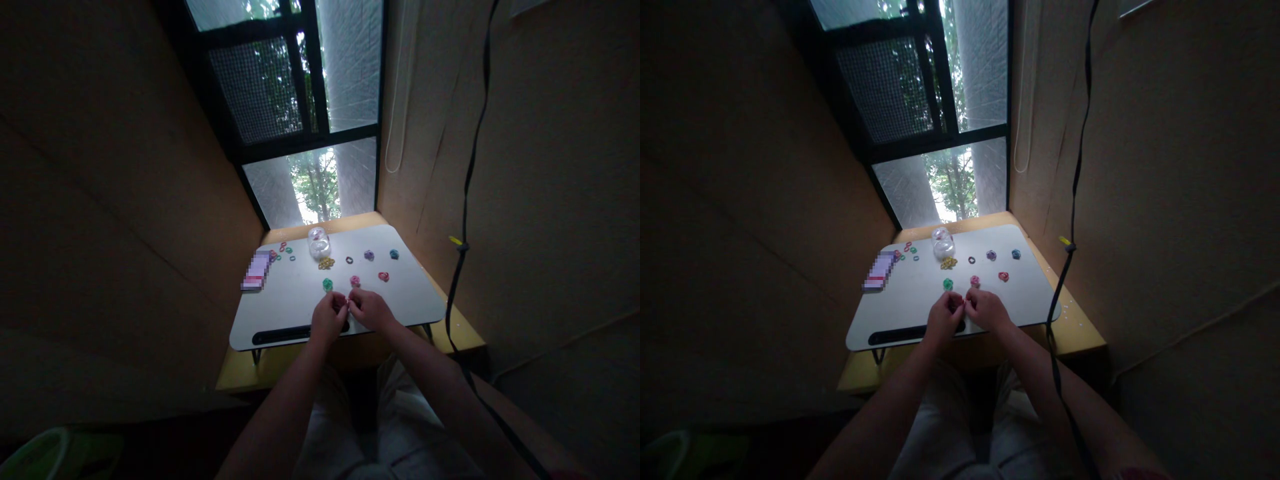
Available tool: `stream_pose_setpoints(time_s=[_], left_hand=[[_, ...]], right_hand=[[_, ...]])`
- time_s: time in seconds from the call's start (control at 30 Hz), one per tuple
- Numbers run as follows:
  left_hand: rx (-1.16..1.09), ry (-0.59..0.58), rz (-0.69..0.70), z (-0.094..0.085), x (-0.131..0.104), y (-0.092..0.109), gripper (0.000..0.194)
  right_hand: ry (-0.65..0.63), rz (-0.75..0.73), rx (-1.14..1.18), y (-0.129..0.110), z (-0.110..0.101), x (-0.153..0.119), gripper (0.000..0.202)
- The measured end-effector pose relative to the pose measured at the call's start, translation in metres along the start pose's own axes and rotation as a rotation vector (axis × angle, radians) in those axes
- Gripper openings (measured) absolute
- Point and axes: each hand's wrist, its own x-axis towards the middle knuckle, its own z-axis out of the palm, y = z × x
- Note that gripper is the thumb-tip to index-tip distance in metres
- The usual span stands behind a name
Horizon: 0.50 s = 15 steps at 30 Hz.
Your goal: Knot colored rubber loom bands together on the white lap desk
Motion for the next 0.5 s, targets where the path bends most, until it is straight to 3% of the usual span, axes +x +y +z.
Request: stream_pose_setpoints(time_s=[0.5], left_hand=[[0.114, 0.006, -0.017, 0.0022, 0.0, -0.0011, 0.01]], right_hand=[[0.005, -0.005, -0.011, 0.0032, 0.0031, 0.0003, 0.009]])
